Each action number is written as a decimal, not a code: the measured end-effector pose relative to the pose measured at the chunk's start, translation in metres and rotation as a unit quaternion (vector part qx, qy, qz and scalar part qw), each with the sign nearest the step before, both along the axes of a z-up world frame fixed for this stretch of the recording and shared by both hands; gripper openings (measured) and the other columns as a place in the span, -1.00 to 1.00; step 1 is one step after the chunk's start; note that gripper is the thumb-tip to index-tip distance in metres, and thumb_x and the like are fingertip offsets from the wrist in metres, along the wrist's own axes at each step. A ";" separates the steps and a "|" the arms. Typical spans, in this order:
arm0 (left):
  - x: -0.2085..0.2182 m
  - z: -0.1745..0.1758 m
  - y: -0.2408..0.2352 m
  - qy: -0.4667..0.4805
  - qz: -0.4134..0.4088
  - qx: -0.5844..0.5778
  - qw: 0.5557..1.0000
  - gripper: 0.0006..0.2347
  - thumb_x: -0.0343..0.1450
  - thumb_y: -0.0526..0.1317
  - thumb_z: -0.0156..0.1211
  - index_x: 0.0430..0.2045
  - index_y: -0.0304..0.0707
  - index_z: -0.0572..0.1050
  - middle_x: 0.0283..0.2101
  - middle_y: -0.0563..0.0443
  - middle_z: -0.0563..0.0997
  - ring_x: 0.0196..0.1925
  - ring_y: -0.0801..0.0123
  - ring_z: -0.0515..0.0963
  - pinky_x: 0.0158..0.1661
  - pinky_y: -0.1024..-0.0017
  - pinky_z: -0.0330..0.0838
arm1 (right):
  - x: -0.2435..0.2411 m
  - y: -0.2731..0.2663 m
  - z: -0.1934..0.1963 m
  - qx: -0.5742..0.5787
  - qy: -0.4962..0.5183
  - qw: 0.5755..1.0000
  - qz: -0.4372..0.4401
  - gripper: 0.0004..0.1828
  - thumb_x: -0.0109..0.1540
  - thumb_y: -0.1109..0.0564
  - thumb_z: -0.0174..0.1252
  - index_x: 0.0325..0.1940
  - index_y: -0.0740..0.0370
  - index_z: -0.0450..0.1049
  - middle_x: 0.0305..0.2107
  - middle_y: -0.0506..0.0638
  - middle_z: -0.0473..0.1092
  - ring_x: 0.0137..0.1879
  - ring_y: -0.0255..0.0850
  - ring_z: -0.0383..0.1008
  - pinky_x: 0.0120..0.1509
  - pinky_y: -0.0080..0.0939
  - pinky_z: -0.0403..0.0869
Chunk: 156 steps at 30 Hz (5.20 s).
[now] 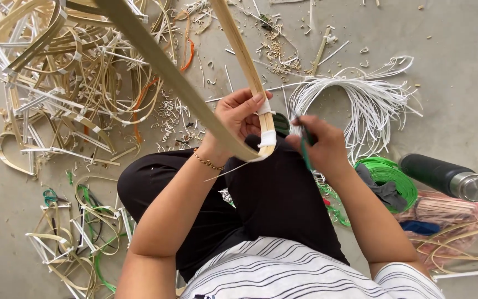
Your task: Assembling and securing a circular bamboo frame using white plastic strips and shears.
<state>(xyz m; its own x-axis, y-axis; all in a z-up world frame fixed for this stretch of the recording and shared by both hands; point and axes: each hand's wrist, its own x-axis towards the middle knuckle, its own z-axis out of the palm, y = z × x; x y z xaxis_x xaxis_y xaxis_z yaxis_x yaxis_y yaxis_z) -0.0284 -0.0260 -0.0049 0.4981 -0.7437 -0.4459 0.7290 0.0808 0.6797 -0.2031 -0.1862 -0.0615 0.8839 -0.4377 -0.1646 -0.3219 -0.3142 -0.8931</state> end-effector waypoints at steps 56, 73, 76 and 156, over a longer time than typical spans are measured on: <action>-0.023 0.033 0.207 -0.259 0.120 -0.110 0.952 -0.71 0.59 -0.06 0.11 0.03 -0.32 0.48 -0.10 -0.02 0.64 0.00 0.36 0.68 0.10 0.36 0.64 | -0.035 0.105 0.197 -0.023 -0.223 0.967 0.122 -0.48 0.33 0.34 0.30 0.35 0.50 0.35 -0.38 -0.05 0.42 -0.43 -0.54 0.27 -0.38 -0.59 0.22; -0.033 0.106 0.098 -0.507 -0.084 0.077 0.854 -0.66 0.60 -0.12 0.05 0.20 -0.34 0.47 -0.03 -0.01 0.59 -0.06 0.41 0.60 -0.06 0.52 0.58 | -0.011 0.097 0.087 0.242 -0.192 0.951 0.019 -0.57 0.52 0.02 -0.07 0.43 0.26 0.27 -0.24 -0.12 0.42 -0.33 -0.48 0.27 -0.28 -0.49 0.28; -0.047 0.084 0.062 -0.630 -0.107 0.039 0.768 -0.64 0.52 -0.25 0.19 0.21 -0.42 0.47 0.17 -0.16 0.45 0.24 0.23 0.48 0.23 0.38 0.39 | -0.019 0.103 0.076 0.253 -0.174 0.951 0.037 -0.61 0.52 0.05 -0.07 0.39 0.26 0.31 -0.26 -0.12 0.37 -0.29 -0.45 0.27 -0.23 -0.44 0.30; -0.113 0.061 0.127 -0.275 -0.175 0.045 0.944 -0.72 0.61 -0.34 -0.05 0.25 -0.21 0.33 -0.40 0.08 0.51 -0.44 0.63 0.49 -0.41 0.58 0.47 | -0.180 0.033 0.082 0.277 0.244 0.918 0.142 -0.38 0.08 0.28 0.37 0.22 0.23 0.37 -0.09 0.08 0.39 0.02 -0.22 0.44 0.12 -0.13 0.48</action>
<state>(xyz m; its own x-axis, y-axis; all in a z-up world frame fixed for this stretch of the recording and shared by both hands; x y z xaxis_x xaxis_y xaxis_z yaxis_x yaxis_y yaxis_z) -0.1416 0.1005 0.0562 0.4026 -0.8775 -0.2605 0.2349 -0.1761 0.9559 -0.3830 -0.1536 0.0203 0.7115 0.0700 -0.6992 -0.7015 0.0125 -0.7126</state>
